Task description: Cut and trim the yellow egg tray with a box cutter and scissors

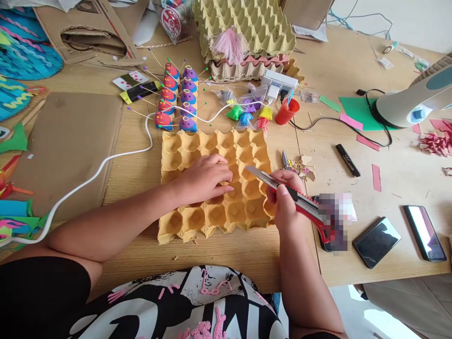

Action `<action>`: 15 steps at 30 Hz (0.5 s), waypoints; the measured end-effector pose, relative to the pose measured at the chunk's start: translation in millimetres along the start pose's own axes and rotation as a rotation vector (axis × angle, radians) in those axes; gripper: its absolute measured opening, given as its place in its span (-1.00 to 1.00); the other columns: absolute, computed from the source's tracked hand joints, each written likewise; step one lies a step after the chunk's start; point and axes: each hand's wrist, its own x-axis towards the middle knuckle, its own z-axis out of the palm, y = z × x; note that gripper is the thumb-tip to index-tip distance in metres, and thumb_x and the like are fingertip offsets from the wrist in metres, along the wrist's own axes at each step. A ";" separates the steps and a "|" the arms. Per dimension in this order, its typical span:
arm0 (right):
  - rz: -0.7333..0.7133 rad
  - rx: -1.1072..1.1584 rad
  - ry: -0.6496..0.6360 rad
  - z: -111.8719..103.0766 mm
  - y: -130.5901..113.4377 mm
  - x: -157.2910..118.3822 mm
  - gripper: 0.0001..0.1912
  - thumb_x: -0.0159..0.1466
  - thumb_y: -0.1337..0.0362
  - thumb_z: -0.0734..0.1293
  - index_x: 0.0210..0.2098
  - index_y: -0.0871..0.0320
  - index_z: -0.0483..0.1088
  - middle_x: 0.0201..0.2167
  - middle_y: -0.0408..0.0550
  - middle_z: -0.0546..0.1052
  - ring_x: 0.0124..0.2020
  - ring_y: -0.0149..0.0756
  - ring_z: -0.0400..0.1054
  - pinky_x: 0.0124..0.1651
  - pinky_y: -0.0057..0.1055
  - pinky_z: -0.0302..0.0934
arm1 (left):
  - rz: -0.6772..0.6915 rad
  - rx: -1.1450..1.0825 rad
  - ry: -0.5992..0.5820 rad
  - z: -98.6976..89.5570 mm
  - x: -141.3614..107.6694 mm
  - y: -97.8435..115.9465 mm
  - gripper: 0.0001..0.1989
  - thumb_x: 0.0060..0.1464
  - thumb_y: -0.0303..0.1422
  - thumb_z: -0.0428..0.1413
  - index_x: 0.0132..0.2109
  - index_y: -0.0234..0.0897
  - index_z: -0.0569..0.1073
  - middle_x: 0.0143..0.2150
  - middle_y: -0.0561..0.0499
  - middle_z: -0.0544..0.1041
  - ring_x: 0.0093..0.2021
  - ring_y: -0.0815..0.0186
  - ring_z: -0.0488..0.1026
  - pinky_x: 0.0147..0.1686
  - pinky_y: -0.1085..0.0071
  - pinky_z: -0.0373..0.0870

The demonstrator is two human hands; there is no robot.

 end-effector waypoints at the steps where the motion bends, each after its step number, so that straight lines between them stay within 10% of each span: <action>1: -0.002 -0.032 0.005 0.5 -1.7 -1.6 -0.63 0.32 -0.13 0.19 -0.08 -0.01 0.19 -0.52 -0.26 0.28 -0.53 -0.30 0.21 -0.40 -0.33 0.13 | -0.001 0.001 -0.003 -0.5 -0.1 0.2 -0.75 0.30 -0.21 0.30 -0.28 -0.25 0.50 -0.21 -0.02 0.58 0.17 0.05 0.41 0.02 0.20 0.28; 15: -0.535 -0.597 -0.084 9.3 -17.4 -22.5 -0.81 0.25 0.22 0.35 -0.15 0.00 0.33 -0.42 -0.19 0.55 -0.48 -0.27 0.45 -0.39 -0.34 0.29 | 0.027 0.087 -0.006 0.3 0.6 0.3 -0.70 0.30 -0.14 0.29 -0.27 -0.25 0.50 -0.19 -0.05 0.58 0.14 0.02 0.42 0.00 0.19 0.29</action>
